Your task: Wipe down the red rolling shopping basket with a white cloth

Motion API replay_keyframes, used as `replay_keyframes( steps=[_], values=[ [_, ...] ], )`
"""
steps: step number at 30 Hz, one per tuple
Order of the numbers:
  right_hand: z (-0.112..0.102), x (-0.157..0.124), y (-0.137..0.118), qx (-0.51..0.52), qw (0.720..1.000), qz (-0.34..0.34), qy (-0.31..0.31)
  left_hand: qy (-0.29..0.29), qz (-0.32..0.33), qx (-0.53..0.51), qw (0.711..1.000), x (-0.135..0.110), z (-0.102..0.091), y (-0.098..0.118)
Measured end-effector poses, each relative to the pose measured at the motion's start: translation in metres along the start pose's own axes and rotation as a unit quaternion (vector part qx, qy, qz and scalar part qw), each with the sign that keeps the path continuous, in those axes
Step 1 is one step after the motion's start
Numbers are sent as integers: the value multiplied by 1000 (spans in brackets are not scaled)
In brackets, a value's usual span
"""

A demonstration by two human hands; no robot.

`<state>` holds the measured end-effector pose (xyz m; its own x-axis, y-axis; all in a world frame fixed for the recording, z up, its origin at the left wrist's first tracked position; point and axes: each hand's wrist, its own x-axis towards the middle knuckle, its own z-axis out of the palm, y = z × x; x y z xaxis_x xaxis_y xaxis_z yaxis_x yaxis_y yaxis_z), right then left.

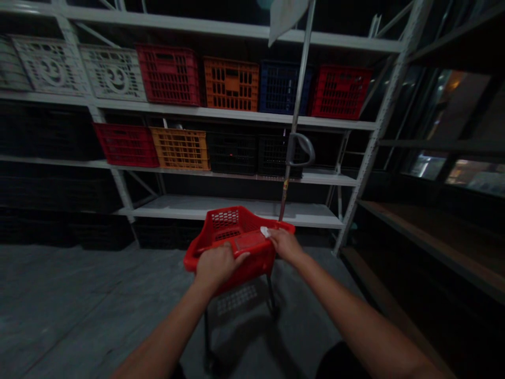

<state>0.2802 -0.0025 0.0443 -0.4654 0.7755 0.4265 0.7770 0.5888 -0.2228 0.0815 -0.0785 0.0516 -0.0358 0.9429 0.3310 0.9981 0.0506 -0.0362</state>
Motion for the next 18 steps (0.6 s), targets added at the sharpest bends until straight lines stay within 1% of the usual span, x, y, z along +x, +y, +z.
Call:
replay_keyframes(
  steps=[2, 4, 5, 7, 9, 10, 11, 12, 13, 15, 16, 17, 18],
  values=[
    [20, -20, -9, -18, 992, -47, 111, 0, 7, 0, 1000, 0, -1, -3],
    [33, -33, -13, -34, 980, -84, 177, -7, 7, 2, 1000, 0, -2, -7],
    [36, -37, -10, -38, 975, -87, 199, -12, 6, 4, 1000, 1, -2, -9],
    [33, -39, 1, -46, 971, -58, 226, -22, 3, 9, 1000, 1, -2, -17],
    [20, -35, 18, -59, 971, 16, 229, -23, 12, 15, 1000, 1, -2, -25],
    [12, -30, 26, -68, 973, 57, 212, -21, 19, 17, 999, 1, -1, -28],
    [3, -23, 32, -76, 977, 89, 181, -20, 25, 19, 999, 2, -1, -31],
    [-6, -16, 37, -78, 983, 106, 130, -20, 30, 19, 999, 3, -1, -34],
    [-13, -7, 39, -74, 989, 107, 65, -22, 31, 18, 999, 4, 0, -35],
    [-23, 10, 37, -50, 994, 72, -70, -27, 29, 16, 999, 6, 1, -35],
    [-26, 18, 33, -34, 991, 49, -121, -28, 28, 15, 999, 7, 1, -34],
    [-26, 25, 29, -18, 987, 31, -156, -29, 29, 14, 999, 9, 1, -33],
    [-25, 29, 25, -6, 985, 19, -173, -30, 32, 12, 999, 10, 1, -31]
  ],
)
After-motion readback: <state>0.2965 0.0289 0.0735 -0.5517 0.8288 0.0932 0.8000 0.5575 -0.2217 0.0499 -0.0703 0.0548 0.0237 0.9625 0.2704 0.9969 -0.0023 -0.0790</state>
